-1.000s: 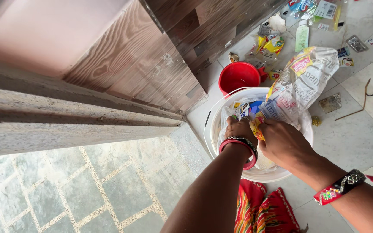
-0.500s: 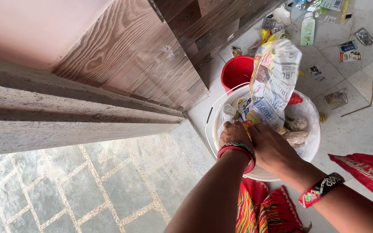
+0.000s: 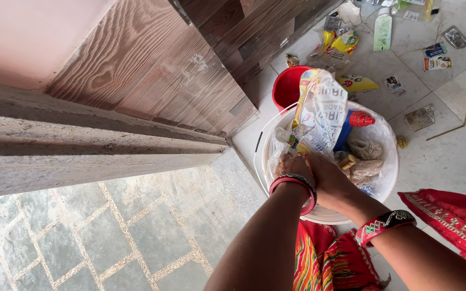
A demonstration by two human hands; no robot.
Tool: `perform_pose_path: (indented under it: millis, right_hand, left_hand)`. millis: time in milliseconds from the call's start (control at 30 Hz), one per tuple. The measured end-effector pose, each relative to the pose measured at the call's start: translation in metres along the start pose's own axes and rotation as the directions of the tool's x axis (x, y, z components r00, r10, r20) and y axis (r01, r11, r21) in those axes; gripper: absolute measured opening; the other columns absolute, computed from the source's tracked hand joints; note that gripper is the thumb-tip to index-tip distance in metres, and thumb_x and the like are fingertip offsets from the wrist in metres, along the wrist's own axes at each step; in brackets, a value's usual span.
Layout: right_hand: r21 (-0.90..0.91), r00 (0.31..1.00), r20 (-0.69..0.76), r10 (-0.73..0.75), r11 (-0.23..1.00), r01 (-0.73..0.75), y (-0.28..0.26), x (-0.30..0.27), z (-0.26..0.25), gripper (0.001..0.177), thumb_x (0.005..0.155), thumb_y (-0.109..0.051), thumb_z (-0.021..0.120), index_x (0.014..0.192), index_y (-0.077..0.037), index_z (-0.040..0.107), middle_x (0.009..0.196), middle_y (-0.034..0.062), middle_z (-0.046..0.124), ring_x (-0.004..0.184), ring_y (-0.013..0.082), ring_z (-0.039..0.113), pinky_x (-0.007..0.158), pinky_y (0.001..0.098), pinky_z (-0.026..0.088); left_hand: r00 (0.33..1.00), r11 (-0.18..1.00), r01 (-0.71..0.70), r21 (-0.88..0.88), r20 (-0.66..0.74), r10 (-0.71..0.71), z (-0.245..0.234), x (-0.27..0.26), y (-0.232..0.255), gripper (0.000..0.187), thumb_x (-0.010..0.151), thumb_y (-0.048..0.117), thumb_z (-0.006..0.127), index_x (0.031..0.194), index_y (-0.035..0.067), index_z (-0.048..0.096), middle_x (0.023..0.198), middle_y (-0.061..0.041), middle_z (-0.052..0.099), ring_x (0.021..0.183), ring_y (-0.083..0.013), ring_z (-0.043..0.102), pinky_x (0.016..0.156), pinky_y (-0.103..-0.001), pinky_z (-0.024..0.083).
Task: The person sits on a tiled floor and picks up various pieces of trash, including plastic wrappers, bottles, and food packaging. They place the collected items into a white bucket lined with a plastic bag. The person continues to gather debris from the surrounding area and deposit it into the bucket.
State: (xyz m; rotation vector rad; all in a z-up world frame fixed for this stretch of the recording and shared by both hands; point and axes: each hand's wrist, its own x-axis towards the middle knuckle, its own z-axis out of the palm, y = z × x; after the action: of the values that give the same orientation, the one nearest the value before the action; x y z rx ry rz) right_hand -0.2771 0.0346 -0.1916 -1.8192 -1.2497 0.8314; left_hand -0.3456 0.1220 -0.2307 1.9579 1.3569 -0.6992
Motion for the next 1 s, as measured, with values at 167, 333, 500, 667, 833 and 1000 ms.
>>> perform_pose_path:
  millis: [167,333,500,667,833,1000]
  right_hand:
    - [0.075,0.991,-0.033,0.134,0.989,-0.131,-0.006,-0.004,-0.011,0.031,0.075,-0.015,0.08,0.1,0.0,0.069,0.103,0.0206,0.072,0.098,0.0331,0.071,0.083,0.0417,0.056]
    - [0.048,0.982,-0.057,0.178,0.983,-0.176,-0.024,-0.01,-0.039,0.019,0.075,-0.007,0.078,0.093,0.0,0.074,0.09,0.0155,0.078,0.082,0.0262,0.077,0.072,0.0367,0.059]
    - [0.096,0.973,-0.078,0.216,0.973,-0.208,-0.036,-0.014,-0.062,0.016,0.078,-0.002,0.073,0.094,-0.001,0.074,0.083,0.0146,0.077,0.073,0.0268,0.076,0.07,0.0373,0.057]
    - [-0.004,0.932,-0.326,0.158,0.986,-0.168,-0.053,-0.019,-0.08,0.013,0.082,-0.003,0.071,0.095,-0.003,0.072,0.087,0.0177,0.074,0.079,0.033,0.073,0.072,0.0417,0.055]
    - [-0.009,0.872,-0.442,0.209,0.971,-0.237,-0.059,-0.029,-0.114,0.013,0.082,-0.003,0.07,0.094,-0.003,0.072,0.089,0.0191,0.073,0.083,0.0377,0.071,0.074,0.0441,0.055]
    - [0.084,0.752,-0.599,0.275,0.956,-0.283,-0.051,-0.047,-0.163,0.012,0.084,-0.006,0.069,0.096,-0.004,0.072,0.093,0.0186,0.072,0.088,0.0378,0.07,0.079,0.0452,0.054]
  left_hand:
    - [0.998,1.0,-0.006,0.019,-0.063,0.008,-0.022,-0.022,0.015,0.062,0.082,0.035,0.08,0.133,0.005,0.061,0.138,-0.02,0.054,0.124,-0.0344,0.063,0.099,-0.041,0.056]
    - [0.996,0.998,0.046,0.044,-0.078,-0.042,-0.062,-0.066,0.04,0.08,0.068,0.051,0.091,0.129,0.007,0.063,0.13,-0.016,0.064,0.118,-0.0277,0.067,0.096,-0.039,0.057]
    - [0.991,0.993,0.093,0.071,-0.1,-0.086,-0.088,-0.09,0.066,0.068,0.071,0.049,0.09,0.119,0.006,0.069,0.119,-0.016,0.07,0.112,-0.0279,0.071,0.09,-0.038,0.06]
    - [0.964,0.99,0.008,0.138,-0.266,0.029,-0.087,-0.096,0.086,0.053,0.077,0.042,0.085,0.114,0.008,0.068,0.113,-0.016,0.072,0.108,-0.0309,0.071,0.089,-0.04,0.059]
    - [0.937,0.997,-0.05,0.06,-0.344,0.068,-0.087,-0.105,0.12,0.025,0.089,0.025,0.072,0.111,0.012,0.071,0.116,-0.015,0.071,0.106,-0.0353,0.071,0.087,-0.045,0.059]
    - [0.917,0.971,-0.197,0.138,-0.325,0.232,-0.08,-0.116,0.179,0.022,0.088,0.021,0.07,0.11,0.018,0.073,0.112,-0.015,0.073,0.107,-0.0331,0.071,0.091,-0.045,0.057]
